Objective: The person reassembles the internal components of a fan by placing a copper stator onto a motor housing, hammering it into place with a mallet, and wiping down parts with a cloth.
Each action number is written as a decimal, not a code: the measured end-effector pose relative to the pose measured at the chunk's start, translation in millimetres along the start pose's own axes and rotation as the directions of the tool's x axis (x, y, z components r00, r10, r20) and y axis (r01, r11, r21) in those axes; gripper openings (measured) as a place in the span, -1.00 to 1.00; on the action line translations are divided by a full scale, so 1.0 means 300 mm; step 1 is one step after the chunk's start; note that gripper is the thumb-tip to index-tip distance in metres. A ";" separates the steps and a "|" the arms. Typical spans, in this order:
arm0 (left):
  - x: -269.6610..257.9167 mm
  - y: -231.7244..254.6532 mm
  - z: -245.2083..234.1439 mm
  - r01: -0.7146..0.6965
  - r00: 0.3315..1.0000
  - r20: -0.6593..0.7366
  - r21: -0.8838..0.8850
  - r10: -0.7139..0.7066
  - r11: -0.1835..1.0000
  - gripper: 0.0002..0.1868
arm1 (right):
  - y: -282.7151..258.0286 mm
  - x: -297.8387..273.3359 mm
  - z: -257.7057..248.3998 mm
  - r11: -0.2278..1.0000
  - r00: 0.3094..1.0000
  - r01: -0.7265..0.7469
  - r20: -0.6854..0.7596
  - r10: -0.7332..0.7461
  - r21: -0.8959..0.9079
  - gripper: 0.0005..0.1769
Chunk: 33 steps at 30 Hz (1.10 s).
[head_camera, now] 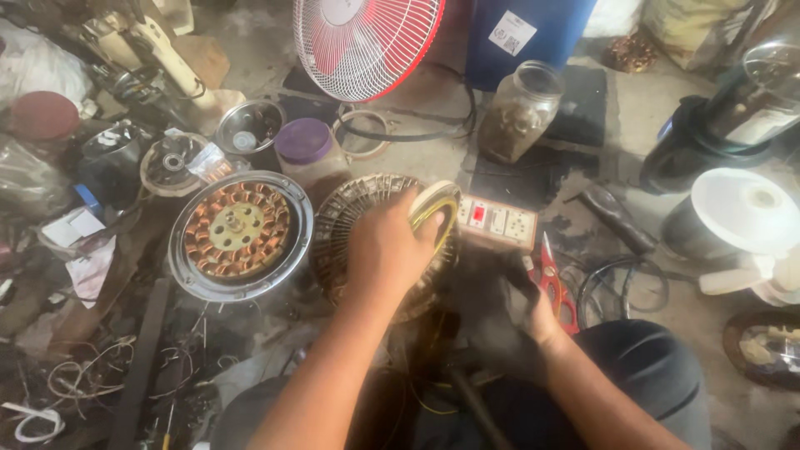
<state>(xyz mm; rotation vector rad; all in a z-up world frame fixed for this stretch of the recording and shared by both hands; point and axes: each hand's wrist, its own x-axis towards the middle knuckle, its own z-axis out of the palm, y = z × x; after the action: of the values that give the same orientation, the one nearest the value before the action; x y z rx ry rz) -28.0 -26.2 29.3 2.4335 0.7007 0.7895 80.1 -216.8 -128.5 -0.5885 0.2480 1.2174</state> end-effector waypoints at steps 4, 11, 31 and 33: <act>-0.006 -0.016 0.007 0.011 1.000 0.012 -0.009 -0.011 1.000 -0.51 | -0.049 0.051 -0.010 0.808 0.902 0.131 -0.269 -0.337 -0.574 -0.44; 0.023 -0.030 0.031 0.091 0.996 0.018 0.046 -0.092 0.995 -0.46 | -0.016 0.022 0.157 -0.378 0.576 0.047 0.334 -0.746 -0.925 -0.56; -0.008 0.018 0.065 -0.021 0.997 0.070 0.001 0.021 1.000 -0.66 | 0.194 0.138 0.153 0.021 0.695 0.651 0.585 -0.417 -0.759 -0.42; -0.010 0.016 0.073 0.023 0.987 0.160 -0.001 -0.022 1.000 -0.65 | -0.035 0.188 0.114 -0.880 0.638 0.442 0.751 0.171 -0.175 -0.49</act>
<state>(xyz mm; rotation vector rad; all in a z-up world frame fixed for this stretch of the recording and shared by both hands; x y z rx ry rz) -14.5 -37.8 15.3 2.4489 0.6633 0.5778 104.8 -154.8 -124.5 -1.9771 -2.0846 -0.1565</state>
